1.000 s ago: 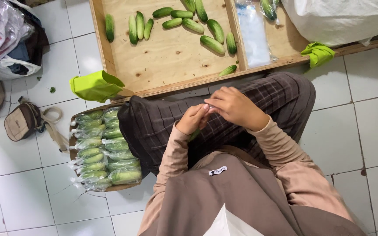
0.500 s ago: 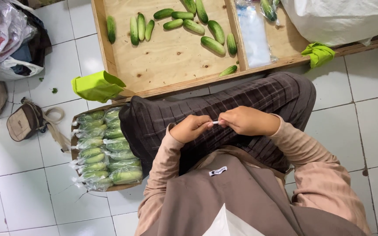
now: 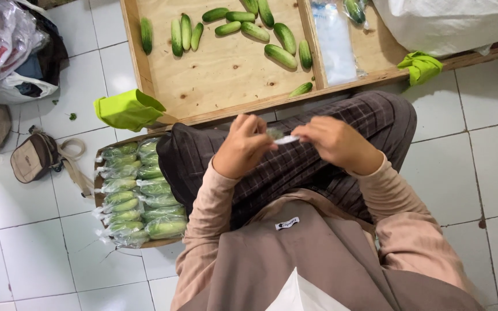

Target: The person wipes cucumbers with a green cloth and places them into individual plastic bags by hand.

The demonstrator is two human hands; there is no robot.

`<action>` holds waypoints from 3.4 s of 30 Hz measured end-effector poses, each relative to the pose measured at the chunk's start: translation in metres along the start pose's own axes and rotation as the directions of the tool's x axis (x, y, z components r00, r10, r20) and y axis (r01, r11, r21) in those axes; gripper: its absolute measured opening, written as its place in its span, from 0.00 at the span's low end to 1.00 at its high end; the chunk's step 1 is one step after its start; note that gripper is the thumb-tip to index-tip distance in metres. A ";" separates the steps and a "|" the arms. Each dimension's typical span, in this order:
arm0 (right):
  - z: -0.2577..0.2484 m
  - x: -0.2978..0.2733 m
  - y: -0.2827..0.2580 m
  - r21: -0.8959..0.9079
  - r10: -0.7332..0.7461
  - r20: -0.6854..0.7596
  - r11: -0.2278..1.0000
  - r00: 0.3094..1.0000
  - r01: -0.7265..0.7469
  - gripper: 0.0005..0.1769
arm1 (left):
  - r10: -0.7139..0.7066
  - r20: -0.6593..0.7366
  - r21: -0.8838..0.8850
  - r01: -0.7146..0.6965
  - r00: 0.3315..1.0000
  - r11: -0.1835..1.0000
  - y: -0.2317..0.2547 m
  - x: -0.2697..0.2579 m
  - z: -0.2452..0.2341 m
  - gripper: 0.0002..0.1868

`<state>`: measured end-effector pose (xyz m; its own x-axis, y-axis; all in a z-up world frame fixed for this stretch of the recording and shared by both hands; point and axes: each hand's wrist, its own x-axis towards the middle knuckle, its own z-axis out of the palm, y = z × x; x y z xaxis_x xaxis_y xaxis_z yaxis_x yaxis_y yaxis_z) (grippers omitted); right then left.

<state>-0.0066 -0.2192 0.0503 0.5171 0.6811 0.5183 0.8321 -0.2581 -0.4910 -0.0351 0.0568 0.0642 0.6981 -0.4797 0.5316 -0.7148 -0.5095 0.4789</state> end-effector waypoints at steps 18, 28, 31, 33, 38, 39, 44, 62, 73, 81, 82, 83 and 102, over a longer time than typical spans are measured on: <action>0.099 0.034 0.078 0.966 0.382 -0.082 0.258 0.921 -0.021 0.28 | -0.072 -0.191 -0.164 0.041 0.979 0.986 0.031 0.074 -0.001 0.05; 0.213 -0.022 0.096 0.303 0.138 0.076 -0.947 0.988 0.109 0.16 | -0.499 -0.313 -0.395 0.368 0.808 0.842 -0.014 0.039 0.045 0.05; 0.203 -0.009 0.082 0.344 0.294 0.231 -0.916 0.927 0.205 0.10 | -0.519 -0.387 -0.344 0.403 0.762 0.848 -0.019 0.034 0.051 0.05; 0.199 -0.002 0.072 0.674 0.533 0.333 -0.711 0.778 0.199 0.17 | -0.507 -0.437 -0.306 0.407 0.743 0.861 -0.020 0.032 0.052 0.05; 0.168 0.034 0.034 0.980 0.861 0.191 -0.194 0.472 -0.043 0.06 | -0.520 -0.457 -0.265 0.448 0.721 0.854 -0.032 0.015 0.065 0.04; 0.172 0.032 0.038 0.995 0.902 0.073 -0.034 0.426 -0.099 0.06 | -0.523 -0.460 -0.272 0.447 0.717 0.852 -0.035 0.013 0.067 0.04; 0.150 0.040 0.015 0.865 0.900 -0.210 0.353 0.382 -0.356 0.07 | -0.533 -0.456 -0.282 0.452 0.713 0.846 -0.030 0.009 0.073 0.05; 0.074 0.062 -0.024 0.217 0.348 -0.535 0.937 0.770 -0.273 0.07 | -0.438 -0.469 -0.404 0.255 0.767 0.879 -0.028 0.002 0.066 0.02; 0.059 0.059 -0.026 0.467 0.453 -0.524 0.861 0.721 -0.202 0.02 | -0.313 -0.397 -0.405 0.141 0.863 0.903 -0.031 -0.007 0.068 0.10; 0.042 0.061 -0.024 0.464 0.360 -0.420 0.874 0.833 -0.144 0.05 | -0.294 -0.378 -0.466 0.095 0.878 0.880 -0.029 -0.008 0.072 0.07; 0.045 0.056 -0.021 0.464 0.361 -0.420 0.874 0.833 -0.145 0.05 | -0.295 -0.377 -0.466 0.095 0.878 0.880 -0.027 -0.006 0.069 0.07; 0.048 0.051 -0.017 0.483 0.402 -0.375 0.854 0.835 -0.194 0.08 | -0.279 -0.340 -0.474 0.093 0.898 0.876 -0.024 -0.004 0.065 0.07; 0.061 0.049 -0.018 0.412 0.470 -0.227 0.840 0.853 -0.353 0.03 | -0.416 -0.423 -0.446 0.214 0.805 0.869 -0.027 -0.008 0.066 0.06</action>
<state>-0.0086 -0.1393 0.0419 0.8776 0.3045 0.3703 0.4337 -0.1753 -0.8838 -0.0193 0.0276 0.0011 0.8418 0.1285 0.5243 -0.4897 -0.2268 0.8419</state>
